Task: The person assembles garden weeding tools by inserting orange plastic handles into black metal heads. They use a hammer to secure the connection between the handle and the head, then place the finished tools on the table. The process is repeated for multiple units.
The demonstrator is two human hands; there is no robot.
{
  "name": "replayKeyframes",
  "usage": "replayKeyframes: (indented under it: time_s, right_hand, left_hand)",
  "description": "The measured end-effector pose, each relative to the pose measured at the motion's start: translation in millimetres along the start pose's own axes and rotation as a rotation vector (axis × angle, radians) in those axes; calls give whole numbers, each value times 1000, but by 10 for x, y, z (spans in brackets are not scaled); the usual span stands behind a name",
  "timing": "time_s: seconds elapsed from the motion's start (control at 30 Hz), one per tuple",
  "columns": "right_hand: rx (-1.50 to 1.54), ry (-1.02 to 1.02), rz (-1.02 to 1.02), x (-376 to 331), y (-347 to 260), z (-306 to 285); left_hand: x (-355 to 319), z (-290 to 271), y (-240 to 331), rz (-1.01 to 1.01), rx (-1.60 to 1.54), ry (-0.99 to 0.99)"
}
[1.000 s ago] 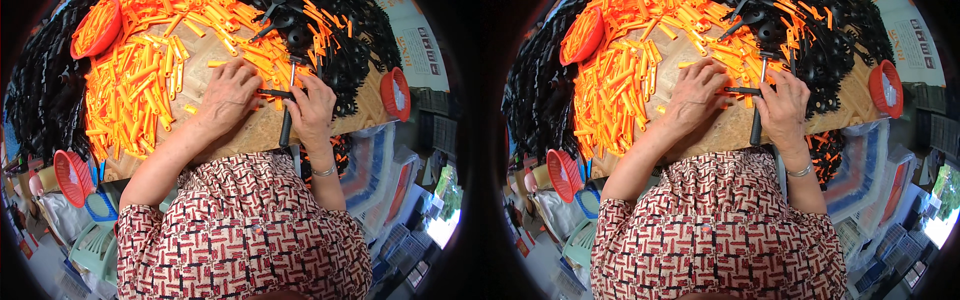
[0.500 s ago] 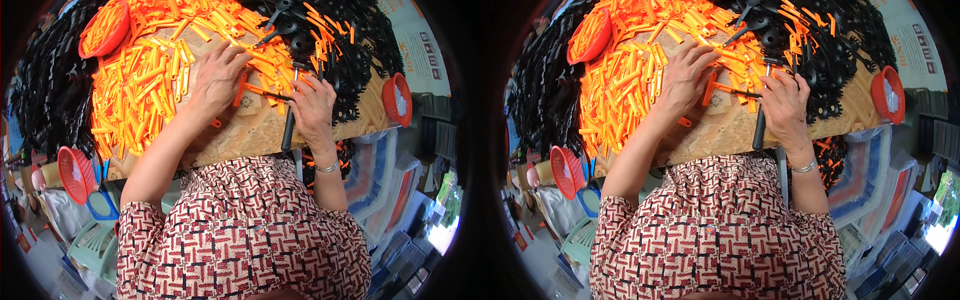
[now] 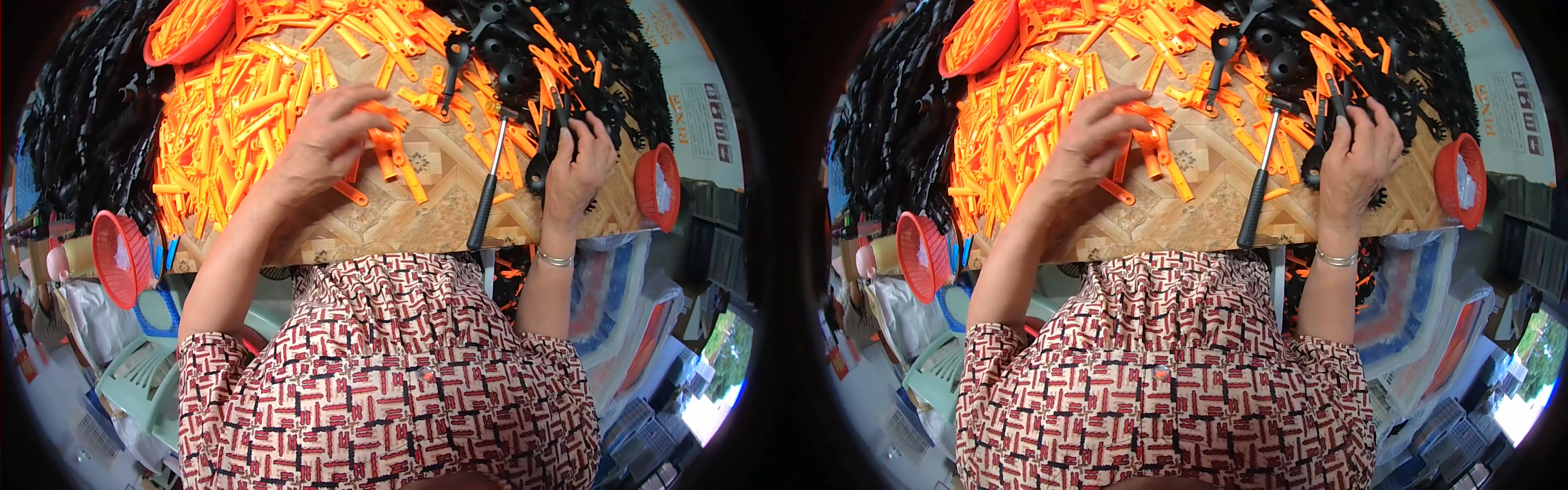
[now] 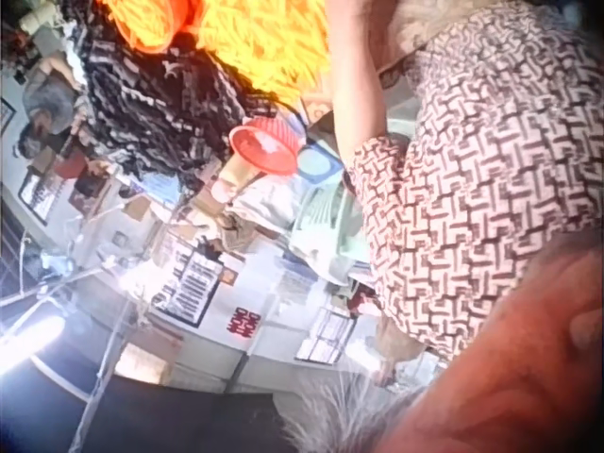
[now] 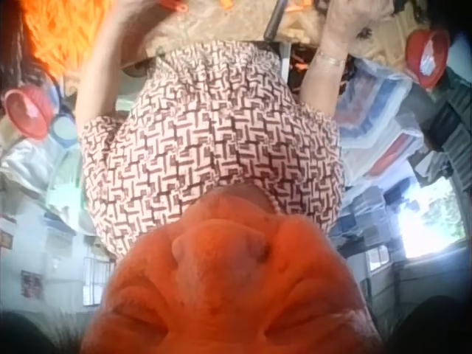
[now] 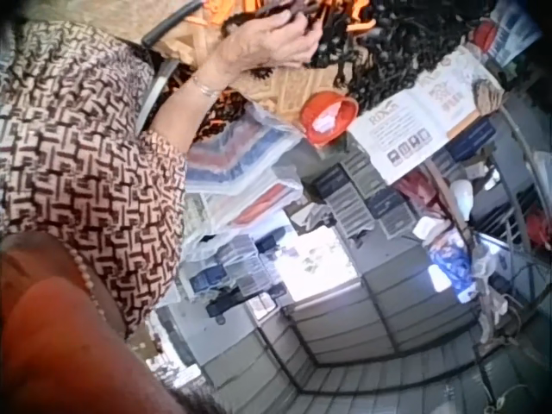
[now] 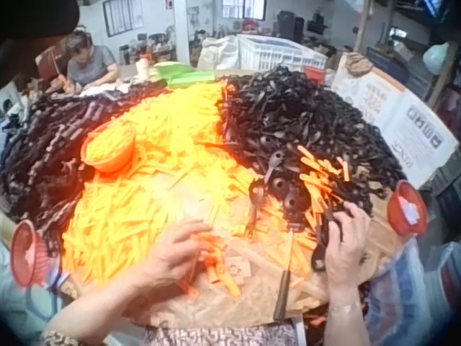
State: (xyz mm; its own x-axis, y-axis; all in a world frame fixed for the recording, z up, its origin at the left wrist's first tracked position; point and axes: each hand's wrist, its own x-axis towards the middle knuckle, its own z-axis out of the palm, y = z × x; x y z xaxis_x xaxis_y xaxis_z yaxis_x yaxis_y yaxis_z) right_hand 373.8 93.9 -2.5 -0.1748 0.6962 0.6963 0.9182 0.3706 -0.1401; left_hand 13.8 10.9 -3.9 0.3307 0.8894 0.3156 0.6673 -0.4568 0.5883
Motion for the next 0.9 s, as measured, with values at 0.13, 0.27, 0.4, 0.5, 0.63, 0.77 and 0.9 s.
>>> replayKeyframes:
  time_s: [0.13,0.27,0.4,0.5,0.63,0.77,0.9]
  right_hand:
    - [-136,37,23,140,-130,43]
    - [-47,55,-107,253,-282,-92]
    - [238,-107,-331,201,-759,-101]
    - [342,-397,-370,82,-1181,69]
    - [278,-550,-299,25,-1407,417]
    - [370,-505,-323,130,-1535,488]
    - [466,-552,-275,40,-1413,561]
  left_hand:
    - [-220,-123,24,-106,109,-20]
    - [-174,-362,573,-63,15,126]
    - [-115,-804,1306,331,-195,146]
    - [44,-868,1840,365,-231,219]
    - [129,-970,2159,154,-75,413]
    - [-125,-1285,1608,608,106,324]
    - [-138,-782,1383,303,5,453]
